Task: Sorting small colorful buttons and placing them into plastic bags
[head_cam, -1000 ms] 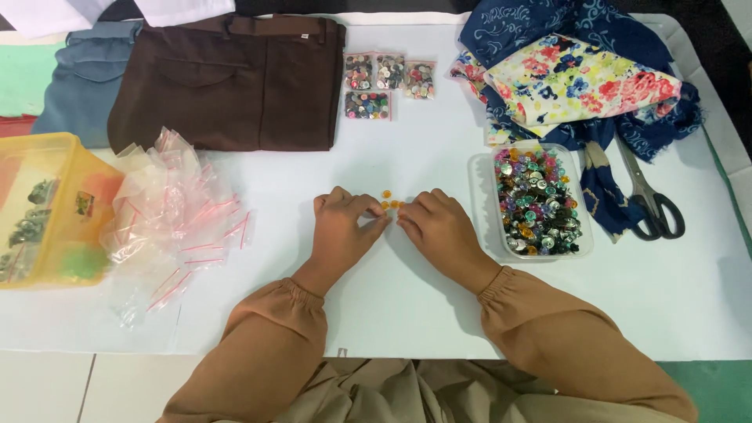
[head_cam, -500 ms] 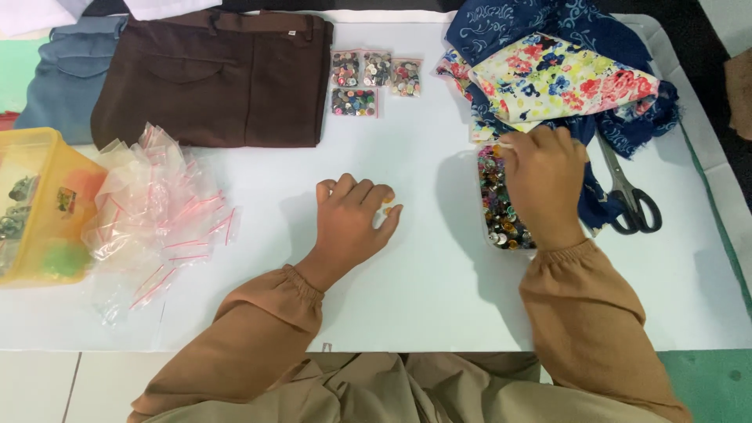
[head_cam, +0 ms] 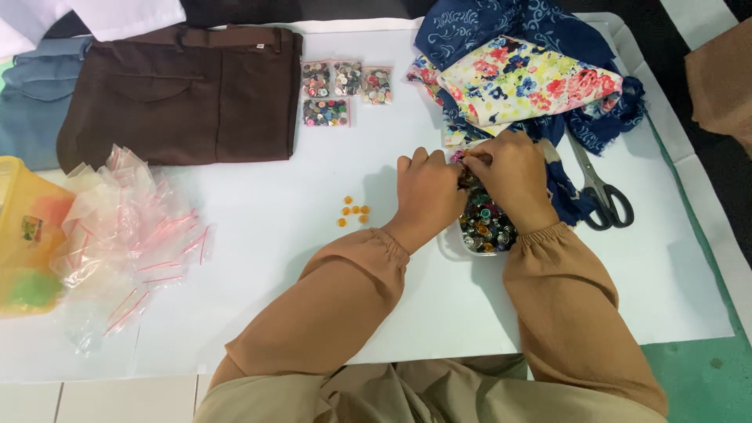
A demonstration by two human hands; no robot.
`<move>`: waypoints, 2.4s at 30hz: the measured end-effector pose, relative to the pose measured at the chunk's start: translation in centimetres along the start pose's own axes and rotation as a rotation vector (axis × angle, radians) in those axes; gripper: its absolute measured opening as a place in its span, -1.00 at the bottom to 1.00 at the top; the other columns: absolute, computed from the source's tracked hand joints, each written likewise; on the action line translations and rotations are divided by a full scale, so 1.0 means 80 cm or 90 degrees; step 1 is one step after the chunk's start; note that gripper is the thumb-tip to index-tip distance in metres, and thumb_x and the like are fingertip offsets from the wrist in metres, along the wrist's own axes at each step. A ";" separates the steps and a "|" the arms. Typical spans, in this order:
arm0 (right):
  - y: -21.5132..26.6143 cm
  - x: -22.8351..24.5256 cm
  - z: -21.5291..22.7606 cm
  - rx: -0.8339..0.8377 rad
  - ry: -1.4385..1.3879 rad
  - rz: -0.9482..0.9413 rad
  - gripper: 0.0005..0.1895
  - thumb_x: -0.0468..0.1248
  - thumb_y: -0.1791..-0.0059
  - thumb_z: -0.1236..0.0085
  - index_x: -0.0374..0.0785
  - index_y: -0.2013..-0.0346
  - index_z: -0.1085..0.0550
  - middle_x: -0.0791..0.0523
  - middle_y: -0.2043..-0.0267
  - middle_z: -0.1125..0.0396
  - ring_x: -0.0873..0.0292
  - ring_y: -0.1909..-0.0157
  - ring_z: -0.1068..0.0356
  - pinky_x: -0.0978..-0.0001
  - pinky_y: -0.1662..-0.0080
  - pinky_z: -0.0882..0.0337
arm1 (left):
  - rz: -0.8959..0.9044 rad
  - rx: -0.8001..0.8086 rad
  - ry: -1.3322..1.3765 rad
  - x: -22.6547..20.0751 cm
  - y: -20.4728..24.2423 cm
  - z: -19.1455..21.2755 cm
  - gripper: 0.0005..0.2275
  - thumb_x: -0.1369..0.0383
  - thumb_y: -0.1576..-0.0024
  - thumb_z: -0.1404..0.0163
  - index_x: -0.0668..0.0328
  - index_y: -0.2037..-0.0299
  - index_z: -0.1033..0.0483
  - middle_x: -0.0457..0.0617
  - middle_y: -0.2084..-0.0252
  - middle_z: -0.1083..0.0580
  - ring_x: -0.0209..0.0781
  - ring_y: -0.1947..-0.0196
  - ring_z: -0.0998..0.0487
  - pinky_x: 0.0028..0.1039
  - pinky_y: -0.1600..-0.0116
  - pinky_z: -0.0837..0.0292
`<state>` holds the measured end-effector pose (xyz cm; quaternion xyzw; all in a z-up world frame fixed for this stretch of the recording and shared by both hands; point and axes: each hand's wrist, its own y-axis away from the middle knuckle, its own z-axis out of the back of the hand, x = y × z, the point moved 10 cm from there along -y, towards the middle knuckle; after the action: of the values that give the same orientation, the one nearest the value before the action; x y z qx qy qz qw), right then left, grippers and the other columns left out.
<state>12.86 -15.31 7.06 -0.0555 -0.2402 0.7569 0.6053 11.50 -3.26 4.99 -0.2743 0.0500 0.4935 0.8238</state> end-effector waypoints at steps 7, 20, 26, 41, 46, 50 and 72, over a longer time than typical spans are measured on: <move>0.006 0.002 -0.001 -0.025 0.020 0.004 -0.92 -0.17 0.03 -0.41 -0.03 0.30 -0.65 0.16 0.43 -0.34 0.01 0.21 -0.40 0.12 0.18 -0.41 | -0.024 -0.056 -0.029 -0.018 -0.007 0.004 -0.99 0.46 0.16 -0.14 0.19 0.57 -0.59 0.00 0.50 -0.35 -0.02 0.37 -0.34 -0.25 0.16 -0.05; 0.014 -0.012 0.006 -0.070 -0.053 -0.004 -0.91 -0.26 0.12 -0.39 -0.12 0.40 -0.59 0.13 0.47 -0.34 -0.02 0.27 -0.41 0.16 0.22 -0.42 | -0.067 -0.087 -0.074 -0.031 0.001 0.009 -0.93 0.52 0.14 -0.12 0.15 0.61 -0.56 0.01 0.45 -0.38 -0.04 0.34 -0.32 -0.25 0.16 -0.02; 0.012 -0.017 0.003 -0.058 -0.085 -0.016 -0.88 -0.24 0.16 -0.38 -0.09 0.43 -0.55 0.12 0.48 -0.33 -0.04 0.27 -0.41 0.14 0.24 -0.43 | -0.062 -0.062 -0.102 -0.040 0.002 0.035 -0.91 0.52 0.10 -0.15 0.14 0.61 -0.57 -0.02 0.39 -0.36 -0.08 0.30 -0.29 -0.25 0.14 0.00; 0.016 -0.023 0.020 -0.144 -0.255 -0.059 -0.80 -0.40 0.23 -0.34 -0.23 0.43 -0.44 0.03 0.59 -0.33 -0.10 0.41 -0.38 0.20 0.27 -0.39 | -0.051 0.012 -0.076 -0.033 -0.006 0.015 -0.89 0.51 0.06 -0.13 0.15 0.62 -0.56 0.01 0.36 -0.35 -0.11 0.29 -0.25 -0.24 0.12 0.02; 0.016 -0.027 0.021 -0.156 -0.228 -0.082 -0.80 -0.38 0.27 -0.36 -0.18 0.46 -0.47 0.07 0.59 -0.38 -0.07 0.43 -0.37 0.24 0.22 -0.41 | -0.056 0.015 -0.088 -0.028 -0.013 0.008 -0.91 0.49 0.05 -0.15 0.14 0.58 -0.59 0.02 0.34 -0.37 -0.10 0.27 -0.27 -0.24 0.12 -0.02; 0.016 -0.026 0.025 -0.151 -0.222 -0.082 -0.79 -0.37 0.28 -0.37 -0.13 0.47 -0.48 0.11 0.61 -0.38 -0.07 0.41 -0.39 0.22 0.22 -0.37 | -0.048 0.064 -0.026 -0.022 -0.016 0.001 -0.92 0.44 0.09 -0.15 0.09 0.61 -0.59 0.00 0.38 -0.35 -0.08 0.29 -0.27 -0.24 0.13 0.00; 0.107 -0.018 0.062 -0.090 -0.386 -0.152 -0.82 -0.51 0.13 -0.39 -0.29 0.43 -0.49 0.02 0.38 -0.48 0.12 0.40 -0.45 0.36 0.29 -0.48 | -0.230 0.210 0.151 -0.076 0.028 0.021 -0.87 0.30 0.11 -0.24 0.01 0.36 -0.68 -0.05 0.45 -0.52 -0.06 0.21 -0.41 -0.24 0.07 -0.11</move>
<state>3.76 -19.45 7.40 0.1588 -0.4657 0.6444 0.5853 6.23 -6.37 7.62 -0.1966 0.1759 0.2880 0.9206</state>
